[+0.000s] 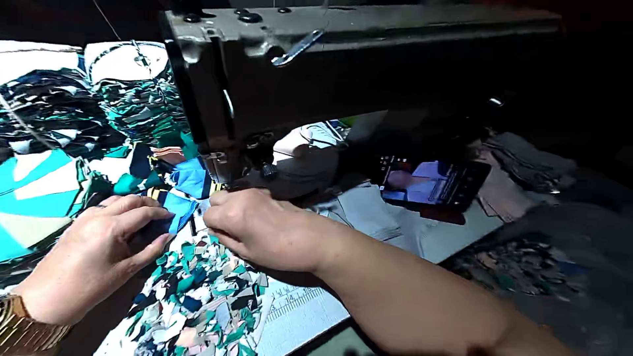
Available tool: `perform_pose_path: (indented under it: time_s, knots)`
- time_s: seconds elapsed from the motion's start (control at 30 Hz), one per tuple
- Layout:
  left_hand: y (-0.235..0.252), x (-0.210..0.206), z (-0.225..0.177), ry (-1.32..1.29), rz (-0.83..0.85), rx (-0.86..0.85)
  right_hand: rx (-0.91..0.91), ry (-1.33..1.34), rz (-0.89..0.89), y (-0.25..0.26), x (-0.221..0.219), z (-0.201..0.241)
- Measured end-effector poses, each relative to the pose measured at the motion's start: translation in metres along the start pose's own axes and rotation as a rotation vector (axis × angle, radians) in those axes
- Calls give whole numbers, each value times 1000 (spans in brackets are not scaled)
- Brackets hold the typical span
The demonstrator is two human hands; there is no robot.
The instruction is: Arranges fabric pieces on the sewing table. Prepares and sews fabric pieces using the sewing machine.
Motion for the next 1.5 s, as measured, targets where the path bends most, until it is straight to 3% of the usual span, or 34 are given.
perform_pose_path:
  time_s: [0.27,0.43,0.53,0.7,0.83,0.97,1.23,1.37,1.5]
  knots:
    - [5,-2,-9,44,-18,-68,51,-22,-13,1,-1,3]
    - [5,2,-5,22,-94,18,48,-22,-30,1,0,3]
    - [1,15,-3,-164,-223,173,5,23,-65,3,3,2]
    - [-5,25,2,-734,-431,328,-102,217,-167,4,9,3]
    - [-1,8,-12,-862,-324,408,-154,514,-229,7,9,2]
    - [3,-4,-25,-985,-218,399,-249,624,-273,7,8,-5]
    - [-2,-6,-24,-973,-65,396,-287,618,-251,9,3,-5]
    - [-1,-4,-27,-943,-67,345,-262,569,-269,8,3,-10]
    - [-2,1,-27,-983,-32,300,-253,701,-211,8,1,-10]
Point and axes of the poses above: each hand's wrist, its own y-axis towards the middle knuckle, its own x-axis out of the back of the hand, z = x × y, the point moved 7 cm from there along y, towards the middle knuckle, and after that the axes turned 11 degrees about -y, right-handed, at the moved point
